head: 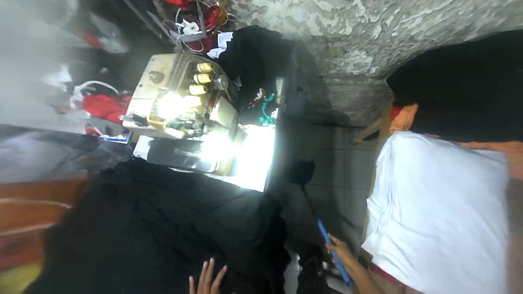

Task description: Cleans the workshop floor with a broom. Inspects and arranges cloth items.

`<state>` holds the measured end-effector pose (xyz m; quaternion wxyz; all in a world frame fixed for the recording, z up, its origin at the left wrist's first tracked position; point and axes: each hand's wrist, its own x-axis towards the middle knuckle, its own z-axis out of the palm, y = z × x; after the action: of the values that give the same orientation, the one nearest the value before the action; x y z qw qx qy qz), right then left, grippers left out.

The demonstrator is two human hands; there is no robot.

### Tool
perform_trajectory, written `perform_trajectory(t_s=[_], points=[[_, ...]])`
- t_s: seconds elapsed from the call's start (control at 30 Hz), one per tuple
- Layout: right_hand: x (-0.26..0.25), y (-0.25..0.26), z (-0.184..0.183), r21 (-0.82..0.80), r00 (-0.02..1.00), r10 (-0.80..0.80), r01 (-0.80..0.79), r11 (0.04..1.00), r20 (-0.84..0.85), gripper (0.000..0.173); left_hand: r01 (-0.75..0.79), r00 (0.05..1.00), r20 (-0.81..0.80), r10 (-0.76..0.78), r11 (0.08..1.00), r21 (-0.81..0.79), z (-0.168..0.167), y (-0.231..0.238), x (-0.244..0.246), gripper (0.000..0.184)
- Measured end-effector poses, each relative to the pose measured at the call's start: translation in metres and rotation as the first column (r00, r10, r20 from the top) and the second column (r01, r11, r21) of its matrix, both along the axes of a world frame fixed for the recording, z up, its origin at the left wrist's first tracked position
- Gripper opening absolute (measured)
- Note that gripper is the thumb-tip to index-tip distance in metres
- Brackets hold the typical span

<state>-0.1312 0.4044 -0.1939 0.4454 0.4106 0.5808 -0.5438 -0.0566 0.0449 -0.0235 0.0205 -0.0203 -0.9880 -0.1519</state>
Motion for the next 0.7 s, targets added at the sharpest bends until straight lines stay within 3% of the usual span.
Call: perform_trajectory(t_s=[0.17, 0.33, 0.47, 0.57, 0.7], points=[[0.116, -0.002, 0.053, -0.073, 0.979, 0.185, -0.179, 0.981, 0.082, 0.053, -0.013, 1.0, -0.016, 0.013, 1.0, -0.004, 0.001, 0.002, -0.003, 0.08], [0.141, 0.027, 0.116, -0.111, 0.959, 0.283, -0.279, 0.954, 0.016, 0.05, -0.022, 0.999, -0.046, 0.023, 1.0, 0.005, 0.002, 0.007, -0.006, 0.082], [0.116, 0.043, 0.163, -0.026, 0.977, 0.183, -0.187, 0.982, -0.111, 0.053, -0.024, 0.998, -0.058, 0.024, 1.0, 0.003, 0.0, 0.007, -0.006, 0.078], [0.072, 0.045, 0.147, 0.072, 0.965, 0.152, -0.139, 0.988, -0.215, 0.057, -0.018, 0.998, -0.064, 0.018, 1.0, -0.005, 0.0, 0.006, -0.006, 0.077], [-0.034, 0.032, 0.111, 0.17, 0.935, 0.171, -0.123, 0.978, -0.311, 0.06, -0.02, 0.998, -0.056, 0.019, 1.0, -0.006, -0.001, 0.005, -0.004, 0.076]])
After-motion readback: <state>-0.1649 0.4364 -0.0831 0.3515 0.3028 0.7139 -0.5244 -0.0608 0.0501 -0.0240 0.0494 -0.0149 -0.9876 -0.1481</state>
